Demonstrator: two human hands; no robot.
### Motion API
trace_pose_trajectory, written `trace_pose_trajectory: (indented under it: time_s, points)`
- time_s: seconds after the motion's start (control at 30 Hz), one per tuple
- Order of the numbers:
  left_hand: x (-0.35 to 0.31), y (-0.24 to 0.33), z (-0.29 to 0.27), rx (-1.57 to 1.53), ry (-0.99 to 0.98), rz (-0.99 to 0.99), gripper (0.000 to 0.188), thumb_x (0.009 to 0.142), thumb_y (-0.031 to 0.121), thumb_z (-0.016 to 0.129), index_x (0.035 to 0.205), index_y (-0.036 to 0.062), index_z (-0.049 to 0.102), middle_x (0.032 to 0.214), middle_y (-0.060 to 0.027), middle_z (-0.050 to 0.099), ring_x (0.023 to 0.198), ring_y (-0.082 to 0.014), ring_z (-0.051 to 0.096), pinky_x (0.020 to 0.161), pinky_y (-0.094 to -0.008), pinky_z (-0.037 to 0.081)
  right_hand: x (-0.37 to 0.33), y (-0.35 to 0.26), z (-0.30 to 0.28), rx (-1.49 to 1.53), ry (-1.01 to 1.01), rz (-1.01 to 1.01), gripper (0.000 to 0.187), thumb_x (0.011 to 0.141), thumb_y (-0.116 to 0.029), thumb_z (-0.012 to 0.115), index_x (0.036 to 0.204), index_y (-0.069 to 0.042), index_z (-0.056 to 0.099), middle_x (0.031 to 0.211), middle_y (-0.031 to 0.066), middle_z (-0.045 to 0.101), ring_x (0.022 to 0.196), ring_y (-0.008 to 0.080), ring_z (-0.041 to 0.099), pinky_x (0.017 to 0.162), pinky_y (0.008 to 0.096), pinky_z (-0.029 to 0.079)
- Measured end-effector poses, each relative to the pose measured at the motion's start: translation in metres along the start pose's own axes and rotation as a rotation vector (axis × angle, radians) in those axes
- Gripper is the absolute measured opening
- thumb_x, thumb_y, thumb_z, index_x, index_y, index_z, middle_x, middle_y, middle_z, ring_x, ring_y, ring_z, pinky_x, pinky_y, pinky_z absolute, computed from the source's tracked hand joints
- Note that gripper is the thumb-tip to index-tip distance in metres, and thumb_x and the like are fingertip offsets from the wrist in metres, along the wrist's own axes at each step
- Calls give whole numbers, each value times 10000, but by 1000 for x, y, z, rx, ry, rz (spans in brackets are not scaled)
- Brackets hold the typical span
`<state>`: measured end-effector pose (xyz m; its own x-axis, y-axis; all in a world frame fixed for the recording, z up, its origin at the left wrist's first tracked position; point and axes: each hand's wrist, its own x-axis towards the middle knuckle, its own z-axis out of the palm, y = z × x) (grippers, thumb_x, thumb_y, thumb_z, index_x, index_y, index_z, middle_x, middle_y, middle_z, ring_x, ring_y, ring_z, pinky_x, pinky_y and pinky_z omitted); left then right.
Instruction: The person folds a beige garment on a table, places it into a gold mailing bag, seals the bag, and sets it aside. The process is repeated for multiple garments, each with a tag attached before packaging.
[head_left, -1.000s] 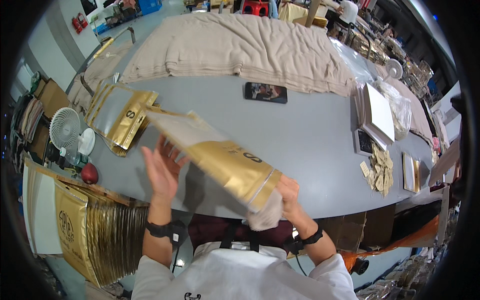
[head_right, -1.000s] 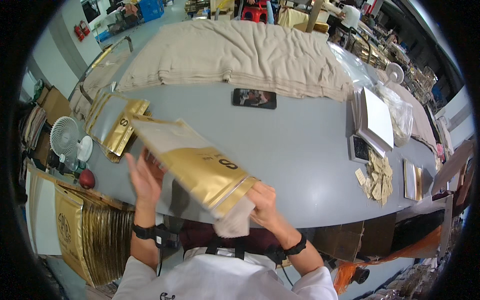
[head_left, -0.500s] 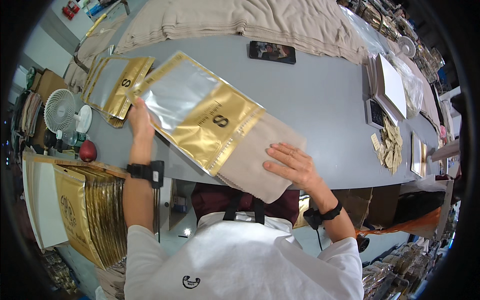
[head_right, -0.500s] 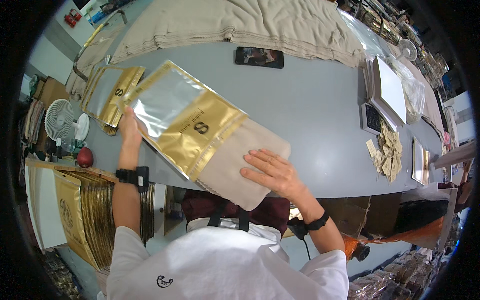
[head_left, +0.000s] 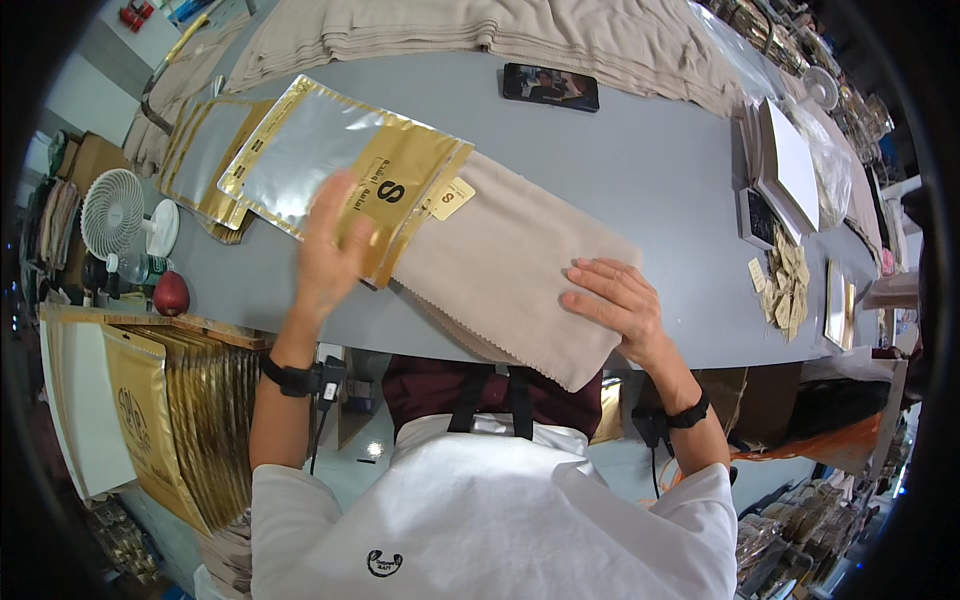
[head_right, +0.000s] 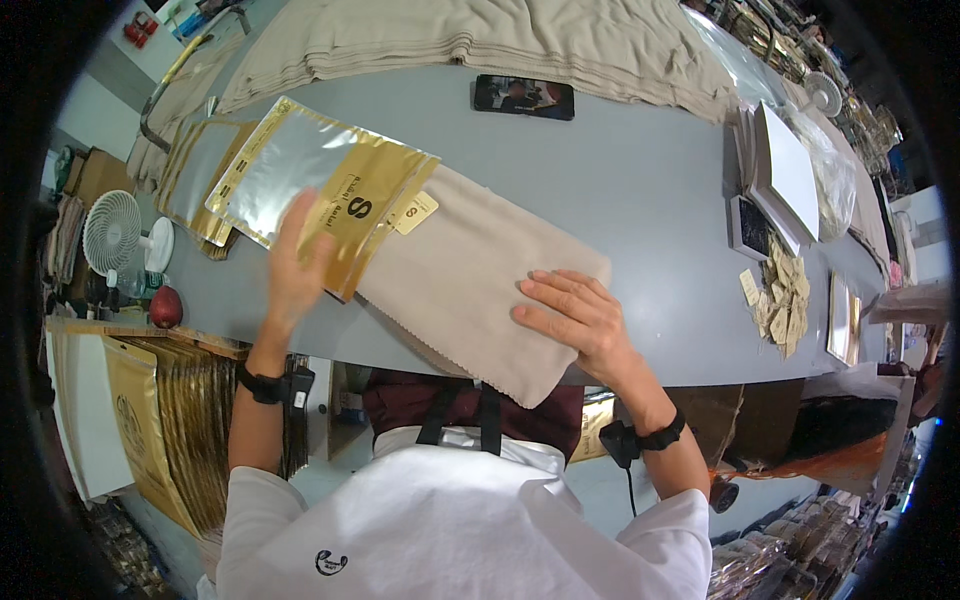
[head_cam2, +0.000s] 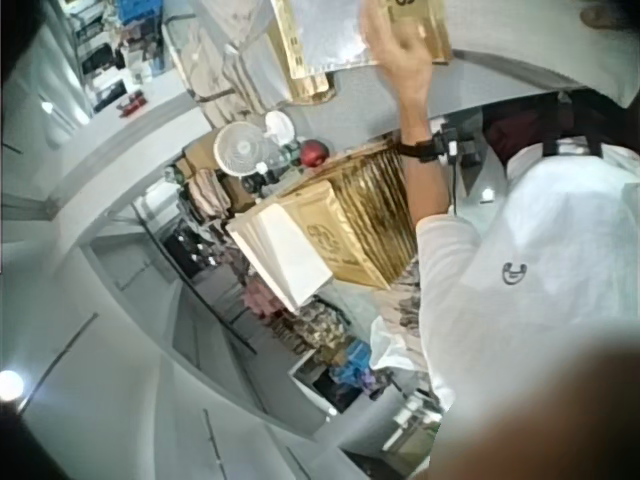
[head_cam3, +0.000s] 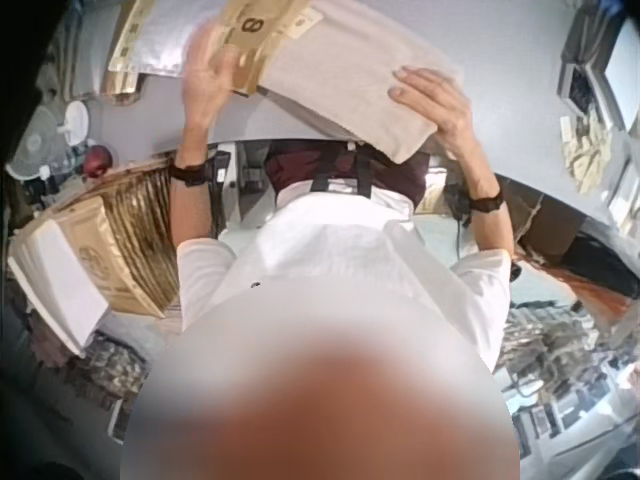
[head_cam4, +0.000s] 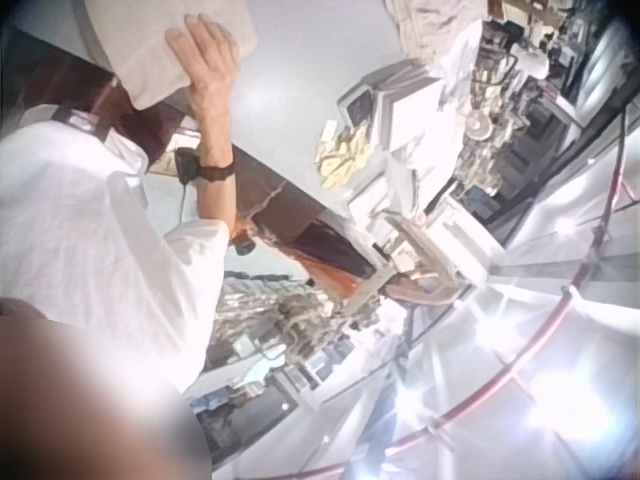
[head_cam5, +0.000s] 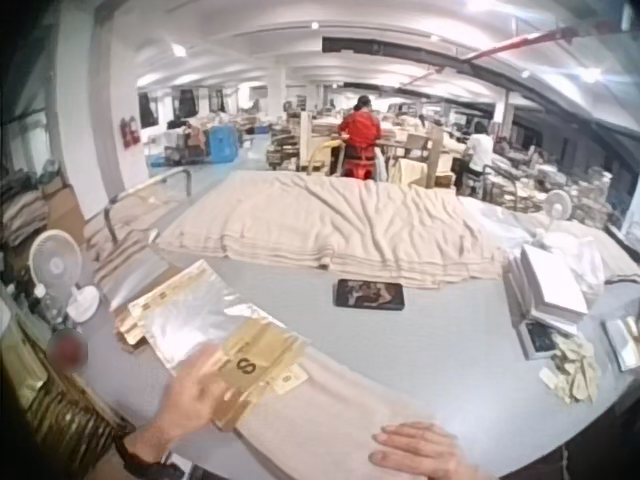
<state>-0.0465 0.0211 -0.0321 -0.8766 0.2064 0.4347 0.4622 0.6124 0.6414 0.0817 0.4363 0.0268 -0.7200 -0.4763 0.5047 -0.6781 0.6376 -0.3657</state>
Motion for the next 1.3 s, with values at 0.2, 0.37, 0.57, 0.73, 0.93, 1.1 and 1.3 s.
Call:
trace_pose_trajectory:
  time_s: [0.2,0.37,0.57,0.73,0.93,1.1,1.3]
  points:
    - [6,-14,9,479,-320,-11,615,1090,402,462,1616,90,394,1686,-197,329,1579,-368,267,1288,-494,195,-28,2,-28,-156,-103,-72,392,829,-89,777,1198,-222,775,1355,38,714,1264,276,671,1050,445,541]
    - [15,-8,0,448,-167,-62,467,1048,204,584,1492,62,561,1595,-201,462,1480,-398,406,1215,-473,340,-68,16,-49,-257,-247,18,630,746,-30,819,1315,-278,714,1434,18,664,1350,276,608,1129,467,501]
    - [12,73,56,-8,-213,-153,371,932,273,768,1213,35,717,1072,-119,710,1003,-310,673,860,-431,543,-60,28,-64,-221,-247,246,562,687,93,727,1199,-138,762,1373,100,689,1314,333,616,1106,475,502]
    - [20,102,82,182,-270,-193,462,861,433,830,1087,47,712,894,-81,645,859,-260,646,734,-418,527,6,48,-17,42,53,563,291,903,38,653,1173,-31,737,1262,148,713,1133,353,664,960,441,541]
    - [19,107,88,214,-304,-165,408,816,409,860,934,62,680,830,-41,620,836,-284,623,681,-442,494,87,73,41,-146,-135,615,611,847,-401,838,1316,-40,684,1216,166,676,1163,348,613,992,448,489]
    - [12,106,92,206,-264,-162,352,793,362,876,883,82,681,824,-44,635,812,-284,607,759,-439,488,106,82,52,-130,-303,713,668,749,-419,904,1271,-51,708,1230,163,656,1193,341,590,1017,446,457]
    - [11,109,92,127,-248,-187,366,782,343,880,1002,112,700,822,-19,644,837,-260,619,802,-426,490,97,79,49,121,-254,782,571,763,-318,908,1210,-17,720,1038,171,749,993,354,692,885,440,534]
